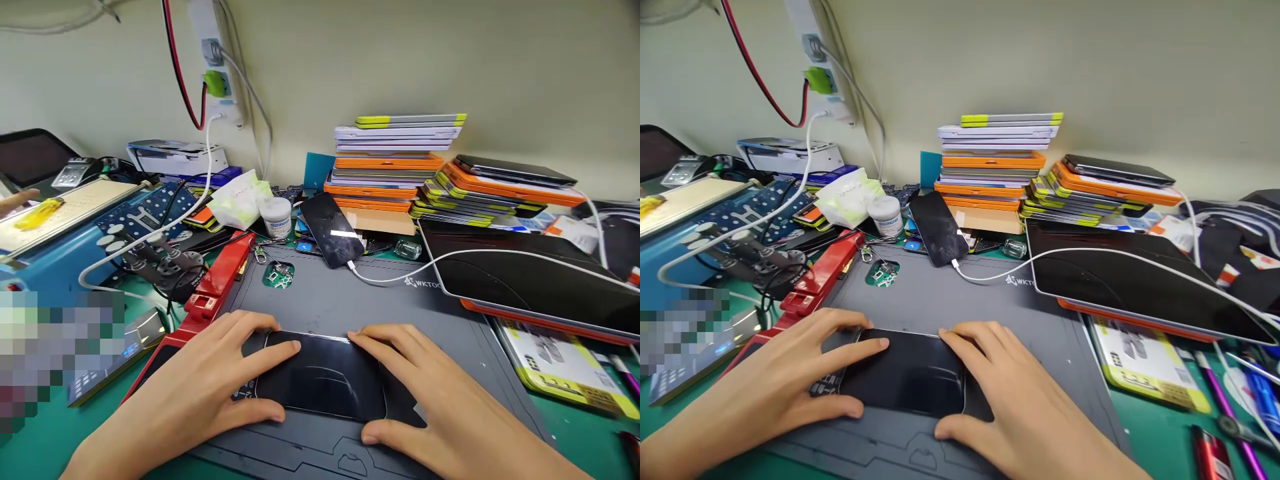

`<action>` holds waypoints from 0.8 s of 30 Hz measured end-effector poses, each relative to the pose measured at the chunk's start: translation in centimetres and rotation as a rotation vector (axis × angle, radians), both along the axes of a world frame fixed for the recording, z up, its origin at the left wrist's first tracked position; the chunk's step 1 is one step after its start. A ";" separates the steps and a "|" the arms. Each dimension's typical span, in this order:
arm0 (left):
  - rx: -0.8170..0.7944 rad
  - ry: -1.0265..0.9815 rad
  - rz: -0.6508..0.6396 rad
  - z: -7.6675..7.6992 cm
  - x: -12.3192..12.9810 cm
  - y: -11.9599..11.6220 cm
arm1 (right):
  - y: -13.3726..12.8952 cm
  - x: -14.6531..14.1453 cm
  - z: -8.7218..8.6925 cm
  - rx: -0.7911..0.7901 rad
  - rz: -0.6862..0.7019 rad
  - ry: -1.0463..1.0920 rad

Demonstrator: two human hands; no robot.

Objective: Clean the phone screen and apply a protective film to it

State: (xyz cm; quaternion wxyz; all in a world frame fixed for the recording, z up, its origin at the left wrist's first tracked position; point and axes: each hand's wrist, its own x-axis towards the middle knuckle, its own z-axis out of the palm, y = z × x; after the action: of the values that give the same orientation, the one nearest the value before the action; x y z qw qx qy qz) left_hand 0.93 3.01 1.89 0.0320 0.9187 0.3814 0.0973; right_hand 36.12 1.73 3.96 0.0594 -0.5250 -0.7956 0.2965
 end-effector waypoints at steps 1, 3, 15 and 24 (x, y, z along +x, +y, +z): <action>0.011 -0.001 0.001 0.0 0.0 0.0 | 0.0 0.1 -0.1 0.016 0.004 0.004; 0.024 -0.001 0.004 0.1 0.1 -0.1 | 0.1 0.2 -0.3 0.045 0.014 0.014; 0.019 -0.010 -0.005 0.4 0.5 -0.2 | 0.5 0.7 -1.0 0.094 0.018 -0.004; 0.021 -0.013 -0.028 0.4 0.7 0.0 | 0.2 0.9 -0.9 0.056 0.026 -0.049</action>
State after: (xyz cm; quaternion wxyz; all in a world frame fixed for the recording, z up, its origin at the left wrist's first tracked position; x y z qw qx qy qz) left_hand 1.62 2.99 2.29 0.0264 0.9237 0.3671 0.1066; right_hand 36.98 1.89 3.06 0.0510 -0.5199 -0.8115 0.2618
